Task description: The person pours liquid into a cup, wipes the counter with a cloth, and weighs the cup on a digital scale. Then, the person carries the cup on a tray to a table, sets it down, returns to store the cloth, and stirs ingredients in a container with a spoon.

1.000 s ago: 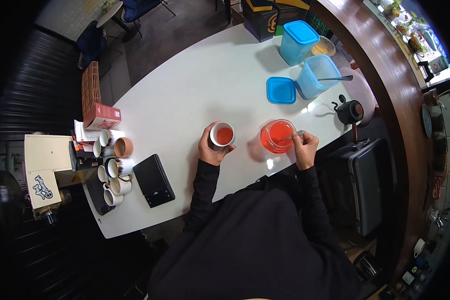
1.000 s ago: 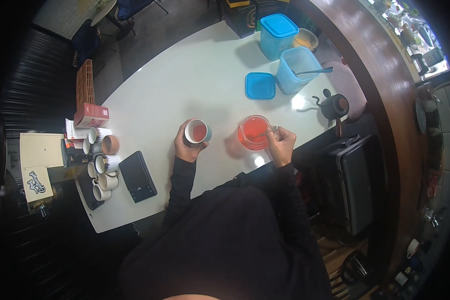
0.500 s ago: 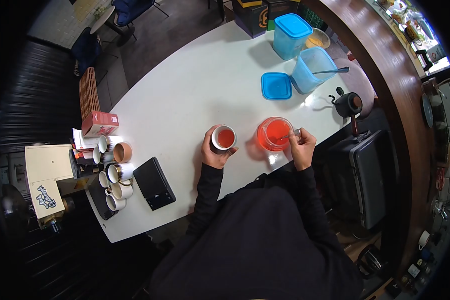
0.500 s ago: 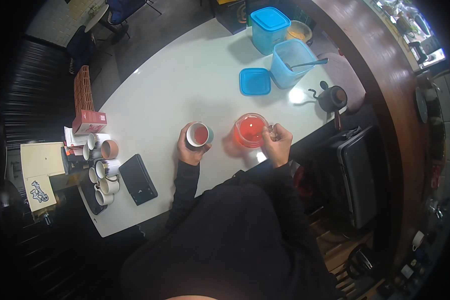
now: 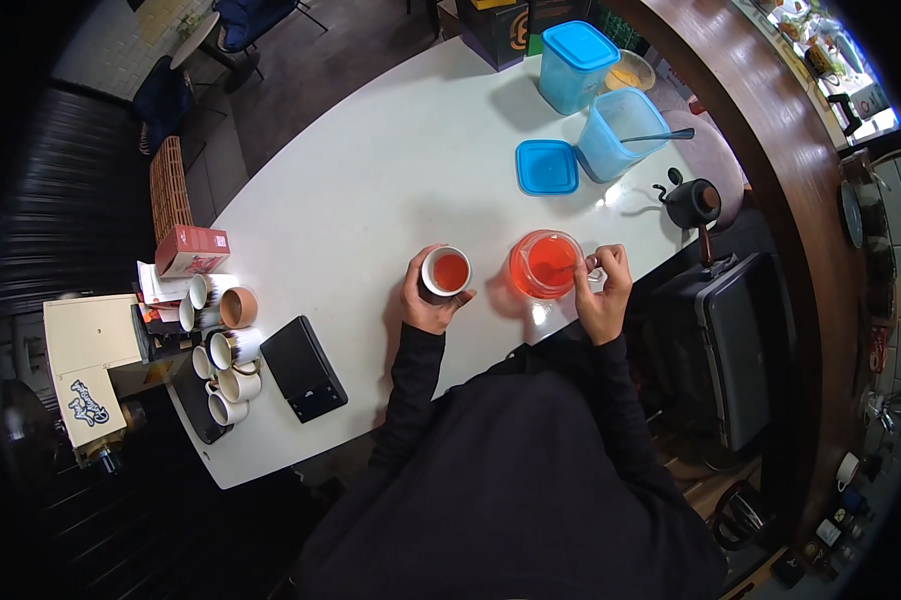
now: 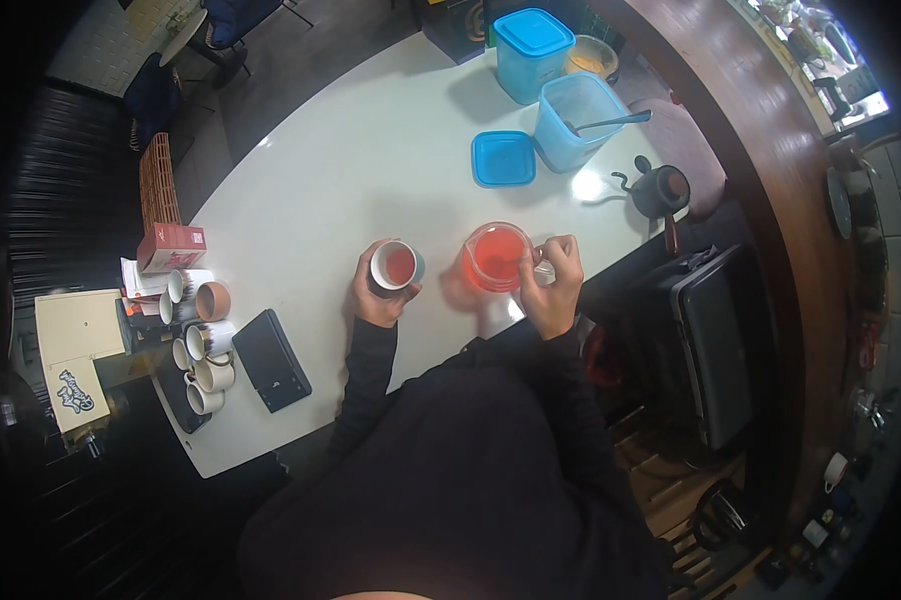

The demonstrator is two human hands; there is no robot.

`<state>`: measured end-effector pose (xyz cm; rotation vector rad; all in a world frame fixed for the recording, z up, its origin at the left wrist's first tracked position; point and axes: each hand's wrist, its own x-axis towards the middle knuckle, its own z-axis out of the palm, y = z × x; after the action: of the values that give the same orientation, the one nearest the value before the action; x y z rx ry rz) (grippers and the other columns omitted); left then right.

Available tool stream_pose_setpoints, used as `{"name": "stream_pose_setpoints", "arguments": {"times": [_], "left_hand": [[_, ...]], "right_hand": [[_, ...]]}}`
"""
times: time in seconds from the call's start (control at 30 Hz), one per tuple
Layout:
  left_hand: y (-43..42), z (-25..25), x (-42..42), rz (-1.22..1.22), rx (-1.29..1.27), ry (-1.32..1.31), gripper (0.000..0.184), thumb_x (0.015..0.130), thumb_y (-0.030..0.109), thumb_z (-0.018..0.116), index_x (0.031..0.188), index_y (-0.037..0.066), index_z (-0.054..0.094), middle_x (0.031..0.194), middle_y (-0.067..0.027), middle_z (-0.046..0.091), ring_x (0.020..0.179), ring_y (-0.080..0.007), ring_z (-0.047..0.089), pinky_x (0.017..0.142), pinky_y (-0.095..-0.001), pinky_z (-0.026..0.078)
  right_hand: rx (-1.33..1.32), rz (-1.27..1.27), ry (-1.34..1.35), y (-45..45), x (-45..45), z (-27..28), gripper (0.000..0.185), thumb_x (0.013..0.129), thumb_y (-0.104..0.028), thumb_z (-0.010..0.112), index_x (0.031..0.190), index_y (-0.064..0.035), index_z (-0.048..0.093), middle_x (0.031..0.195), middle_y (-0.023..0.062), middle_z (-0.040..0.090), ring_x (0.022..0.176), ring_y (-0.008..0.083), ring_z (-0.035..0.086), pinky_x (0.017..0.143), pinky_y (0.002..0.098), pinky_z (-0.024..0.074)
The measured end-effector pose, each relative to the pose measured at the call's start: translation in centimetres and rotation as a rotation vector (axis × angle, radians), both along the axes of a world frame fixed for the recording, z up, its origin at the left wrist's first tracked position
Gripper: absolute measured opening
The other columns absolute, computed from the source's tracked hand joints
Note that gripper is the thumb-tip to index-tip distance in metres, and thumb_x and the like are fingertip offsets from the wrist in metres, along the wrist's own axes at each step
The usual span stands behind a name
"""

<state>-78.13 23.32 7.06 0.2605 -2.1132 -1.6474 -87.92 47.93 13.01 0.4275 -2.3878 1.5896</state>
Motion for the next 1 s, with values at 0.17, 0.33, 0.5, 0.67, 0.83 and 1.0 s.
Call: {"name": "stream_pose_setpoints", "arguments": {"times": [0.17, 0.33, 0.5, 0.67, 0.83, 1.0], "left_hand": [[0.1, -0.1, -0.2, -0.006, 0.006, 0.003, 0.092, 0.061, 0.041, 0.092, 0.13, 0.002, 0.047, 0.123, -0.0124, 0.061, 0.111, -0.0213, 0.06, 0.095, -0.0347, 0.049], [0.1, -0.4, -0.3, -0.012, 0.022, 0.017, 0.09, 0.062, 0.04, 0.091, 0.131, 0.002, 0.047, 0.125, -0.0122, 0.06, 0.112, -0.0214, 0.059, 0.097, -0.0353, 0.048], [0.3, -0.3, -0.5, -0.02, 0.027, 0.004, 0.091, 0.062, 0.039, 0.091, 0.131, 0.002, 0.046, 0.124, -0.0118, 0.06, 0.112, -0.0214, 0.059, 0.097, -0.0356, 0.048], [0.5, -0.2, -0.7, -0.012, 0.007, -0.019, 0.092, 0.061, 0.041, 0.092, 0.132, 0.002, 0.048, 0.12, -0.0107, 0.061, 0.109, -0.0211, 0.06, 0.095, -0.0356, 0.049], [0.4, -0.3, -0.7, -0.013, 0.011, -0.002, 0.092, 0.061, 0.041, 0.092, 0.131, 0.002, 0.048, 0.12, -0.0104, 0.061, 0.108, -0.0208, 0.06, 0.094, -0.0353, 0.05], [0.3, -1.0, -1.0, -0.018, 0.006, 0.019, 0.091, 0.061, 0.04, 0.092, 0.131, 0.002, 0.048, 0.12, -0.0103, 0.06, 0.109, -0.0211, 0.06, 0.095, -0.0353, 0.05]], "right_hand": [[0.02, -0.032, 0.019, -0.2, 0.3, 1.1, 0.016, 0.083, 0.001, 0.064, 0.075, 0.0036, 0.05, 0.08, 0.012, 0.048, 0.069, 0.0238, 0.05, 0.065, 0.034, 0.0418], [0.059, -0.034, 0.066, -0.1, 0.6, 3.2, 0.013, 0.084, 0.002, 0.063, 0.077, 0.0043, 0.052, 0.081, 0.0127, 0.049, 0.068, 0.0239, 0.05, 0.063, 0.035, 0.0419], [0.132, -0.008, 0.112, 0.3, 0.8, 4.3, 0.01, 0.083, 0.003, 0.063, 0.078, 0.0045, 0.055, 0.079, 0.013, 0.051, 0.065, 0.0239, 0.054, 0.059, 0.0352, 0.0427], [0.148, -0.008, 0.088, 0.6, 1.3, 5.6, 0.009, 0.086, 0.004, 0.062, 0.082, 0.0067, 0.055, 0.075, 0.0105, 0.051, 0.06, 0.0173, 0.052, 0.056, 0.0277, 0.0425], [0.121, -0.012, 0.126, 0.6, 1.3, 5.7, 0.005, 0.082, 0.006, 0.064, 0.085, 0.0038, 0.061, 0.076, 0.0124, 0.055, 0.054, 0.0186, 0.055, 0.049, 0.029, 0.0423], [0.116, 0.024, 0.124, 0.8, 1.2, 6.1, 0.011, 0.083, 0.006, 0.062, 0.093, 0.0035, 0.065, 0.072, 0.0116, 0.059, 0.056, 0.0175, 0.058, 0.053, 0.0275, 0.044]]}}
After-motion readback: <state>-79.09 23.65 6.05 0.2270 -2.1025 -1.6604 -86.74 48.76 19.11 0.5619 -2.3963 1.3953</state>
